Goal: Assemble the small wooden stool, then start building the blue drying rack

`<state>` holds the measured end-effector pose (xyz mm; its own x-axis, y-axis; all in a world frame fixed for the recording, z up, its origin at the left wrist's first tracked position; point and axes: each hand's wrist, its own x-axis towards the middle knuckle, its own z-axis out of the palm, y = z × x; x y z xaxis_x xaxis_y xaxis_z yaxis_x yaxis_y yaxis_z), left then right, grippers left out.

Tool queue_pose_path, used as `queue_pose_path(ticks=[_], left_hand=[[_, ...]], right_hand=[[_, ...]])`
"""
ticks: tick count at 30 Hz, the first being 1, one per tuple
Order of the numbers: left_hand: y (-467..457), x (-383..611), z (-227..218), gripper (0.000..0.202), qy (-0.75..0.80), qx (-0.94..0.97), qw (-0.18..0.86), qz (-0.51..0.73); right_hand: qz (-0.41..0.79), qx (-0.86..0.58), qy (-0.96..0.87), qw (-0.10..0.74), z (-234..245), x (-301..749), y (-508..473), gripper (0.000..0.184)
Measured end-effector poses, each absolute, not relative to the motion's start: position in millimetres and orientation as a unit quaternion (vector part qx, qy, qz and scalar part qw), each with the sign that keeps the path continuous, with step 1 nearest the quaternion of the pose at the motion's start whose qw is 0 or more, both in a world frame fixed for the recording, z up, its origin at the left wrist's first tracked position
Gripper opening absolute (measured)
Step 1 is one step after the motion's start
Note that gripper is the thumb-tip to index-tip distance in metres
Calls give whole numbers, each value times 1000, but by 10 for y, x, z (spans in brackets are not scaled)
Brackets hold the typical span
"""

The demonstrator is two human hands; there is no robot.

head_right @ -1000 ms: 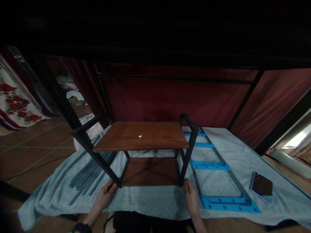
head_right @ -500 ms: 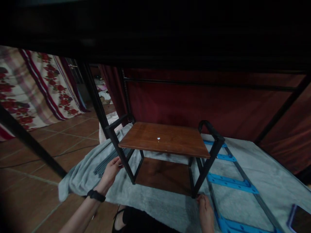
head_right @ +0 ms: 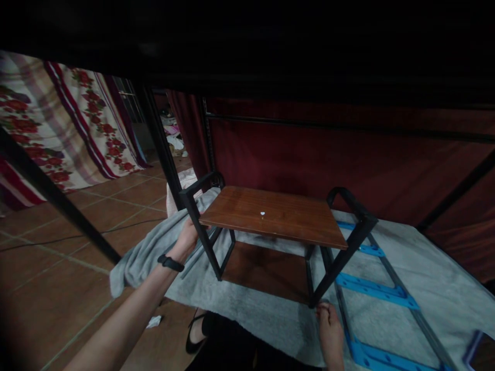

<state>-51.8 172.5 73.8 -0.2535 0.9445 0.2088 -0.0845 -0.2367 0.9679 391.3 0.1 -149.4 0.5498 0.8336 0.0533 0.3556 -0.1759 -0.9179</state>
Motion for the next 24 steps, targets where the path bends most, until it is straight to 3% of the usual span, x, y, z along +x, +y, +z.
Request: queue_pose_path(ticks=[11, 21, 24], left_hand=[[1279, -342, -399, 34, 566, 455, 485, 488], [1288, -373, -784, 6, 594, 514, 468, 406], [1205, -436, -860, 8, 604, 527, 474, 364]], right_hand=[[302, -717, -421, 468, -1409, 4008, 72, 47], [328, -718, -438, 431, -1328, 4045, 70, 42], [325, -708, -457, 429, -1292, 4051, 24, 39]])
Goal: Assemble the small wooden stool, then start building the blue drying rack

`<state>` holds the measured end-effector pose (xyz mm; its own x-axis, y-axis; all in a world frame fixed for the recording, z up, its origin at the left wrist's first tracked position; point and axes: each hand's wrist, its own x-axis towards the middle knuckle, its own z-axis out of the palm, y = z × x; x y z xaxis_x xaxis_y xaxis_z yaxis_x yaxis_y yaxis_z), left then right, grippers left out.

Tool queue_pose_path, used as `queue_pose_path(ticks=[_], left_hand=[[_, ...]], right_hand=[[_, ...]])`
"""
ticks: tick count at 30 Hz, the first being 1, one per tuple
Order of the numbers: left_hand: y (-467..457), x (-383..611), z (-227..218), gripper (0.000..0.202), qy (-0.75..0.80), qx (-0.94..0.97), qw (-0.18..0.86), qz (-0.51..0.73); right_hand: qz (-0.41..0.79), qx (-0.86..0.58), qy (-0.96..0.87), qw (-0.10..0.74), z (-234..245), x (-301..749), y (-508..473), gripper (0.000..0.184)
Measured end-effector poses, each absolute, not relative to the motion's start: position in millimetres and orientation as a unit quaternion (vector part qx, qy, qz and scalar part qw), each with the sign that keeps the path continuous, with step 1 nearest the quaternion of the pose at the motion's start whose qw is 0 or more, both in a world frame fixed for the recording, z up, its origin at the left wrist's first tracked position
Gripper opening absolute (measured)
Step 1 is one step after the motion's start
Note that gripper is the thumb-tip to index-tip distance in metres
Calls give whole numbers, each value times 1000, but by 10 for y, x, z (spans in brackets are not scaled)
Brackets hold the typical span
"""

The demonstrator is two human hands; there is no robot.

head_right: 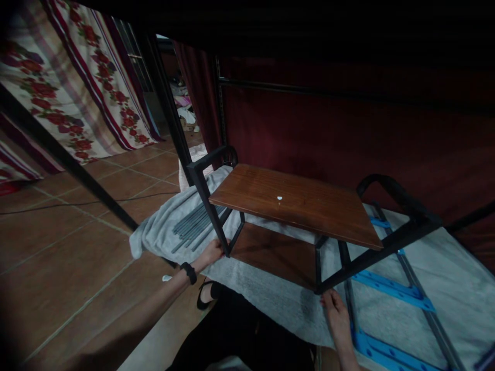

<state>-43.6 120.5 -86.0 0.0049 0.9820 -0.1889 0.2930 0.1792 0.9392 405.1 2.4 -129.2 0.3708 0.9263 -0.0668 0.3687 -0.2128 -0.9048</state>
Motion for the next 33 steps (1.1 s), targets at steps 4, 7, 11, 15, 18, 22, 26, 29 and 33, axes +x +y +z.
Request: queue_pose_path(ticks=[4, 7, 11, 15, 18, 22, 26, 29, 33], left_hand=[[1110, -442, -876, 15, 623, 527, 469, 339], [1073, -413, -873, 17, 638, 521, 459, 333], [1034, -396, -875, 20, 639, 524, 453, 335], [1019, -395, -875, 19, 648, 528, 430, 342], [1018, -382, -883, 16, 654, 530, 411, 350], [1014, -357, -918, 12, 648, 530, 400, 373], [1036, -360, -956, 8, 649, 521, 398, 386], [1107, -432, -934, 8, 662, 494, 454, 334], [1303, -598, -836, 8, 642, 488, 538, 246]], right_hand=[[313, -717, -460, 420, -1254, 4043, 12, 41], [318, -723, -453, 414, -1265, 4053, 32, 41], [326, -726, -457, 398, -1343, 4131, 94, 39], [326, -731, -458, 386, -1398, 4208, 163, 36], [342, -733, -452, 376, -1407, 4229, 208, 34], [367, -730, -433, 380, -1443, 4256, 252, 33], [400, -710, -431, 386, -1463, 4307, 289, 31], [433, -702, -402, 398, -1378, 4320, 362, 31], [429, -681, -353, 477, -1156, 4284, 588, 38]])
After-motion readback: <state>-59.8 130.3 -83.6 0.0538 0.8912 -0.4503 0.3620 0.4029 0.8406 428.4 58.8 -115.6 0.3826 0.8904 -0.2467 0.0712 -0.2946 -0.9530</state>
